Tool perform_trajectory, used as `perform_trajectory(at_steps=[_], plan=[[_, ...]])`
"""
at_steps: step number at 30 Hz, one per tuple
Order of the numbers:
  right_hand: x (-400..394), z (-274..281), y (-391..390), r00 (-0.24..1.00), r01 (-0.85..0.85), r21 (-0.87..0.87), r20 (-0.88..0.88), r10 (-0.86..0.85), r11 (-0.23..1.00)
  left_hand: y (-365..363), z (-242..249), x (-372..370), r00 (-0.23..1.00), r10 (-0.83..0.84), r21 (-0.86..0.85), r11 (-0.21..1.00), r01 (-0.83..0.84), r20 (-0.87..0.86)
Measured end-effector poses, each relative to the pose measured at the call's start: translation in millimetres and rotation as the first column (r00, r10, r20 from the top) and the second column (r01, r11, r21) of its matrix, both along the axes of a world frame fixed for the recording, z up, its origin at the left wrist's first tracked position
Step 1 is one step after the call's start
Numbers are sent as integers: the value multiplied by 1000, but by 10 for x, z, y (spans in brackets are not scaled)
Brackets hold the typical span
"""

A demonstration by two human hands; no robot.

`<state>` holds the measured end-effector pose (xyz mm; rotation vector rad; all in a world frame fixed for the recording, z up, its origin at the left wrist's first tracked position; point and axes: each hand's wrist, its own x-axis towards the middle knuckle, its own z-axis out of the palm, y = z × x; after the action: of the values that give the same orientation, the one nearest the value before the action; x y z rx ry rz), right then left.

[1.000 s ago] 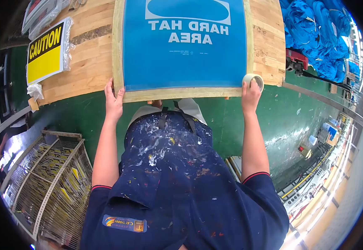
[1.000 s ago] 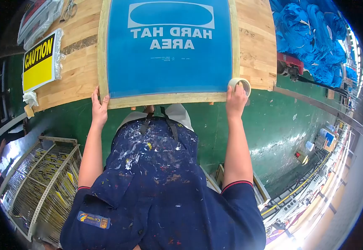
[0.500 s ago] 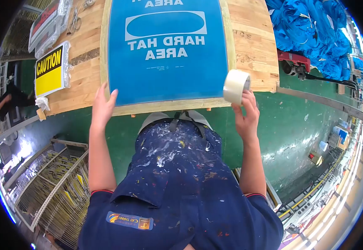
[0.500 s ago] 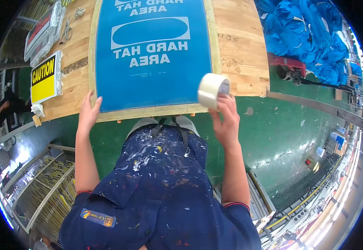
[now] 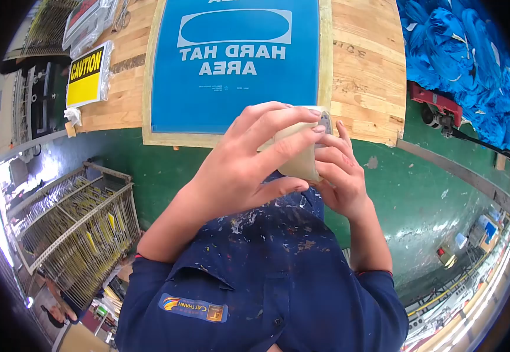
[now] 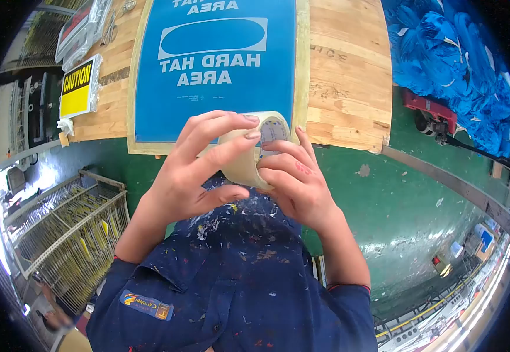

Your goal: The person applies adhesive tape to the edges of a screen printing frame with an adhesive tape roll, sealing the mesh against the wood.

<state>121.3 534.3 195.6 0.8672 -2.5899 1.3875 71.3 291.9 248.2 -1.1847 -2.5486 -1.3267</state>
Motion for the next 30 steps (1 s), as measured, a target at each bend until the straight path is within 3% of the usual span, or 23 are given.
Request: perform_trajectory(at_steps=[6,15,21,24,30], plan=[[-29,45,142,1000,-16,-11,14,16,1000,216,-121,201,990,144,42,989,-143,-9],[153,6,389,1000,25,2,10,-25,1000,445,-163,257,992,118,108,988,-112,-46],[262,28,459,1000,25,87,-18,-23,996,418,-78,123,997,16,13,1000,-15,-81],[318,54,476,997,53,172,-62,-43,984,426,23,95,999,-18,-118,993,22,37],[386,66,488,992,103,209,-96,-84,973,535,86,24,997,-76,-237,968,78,17]])
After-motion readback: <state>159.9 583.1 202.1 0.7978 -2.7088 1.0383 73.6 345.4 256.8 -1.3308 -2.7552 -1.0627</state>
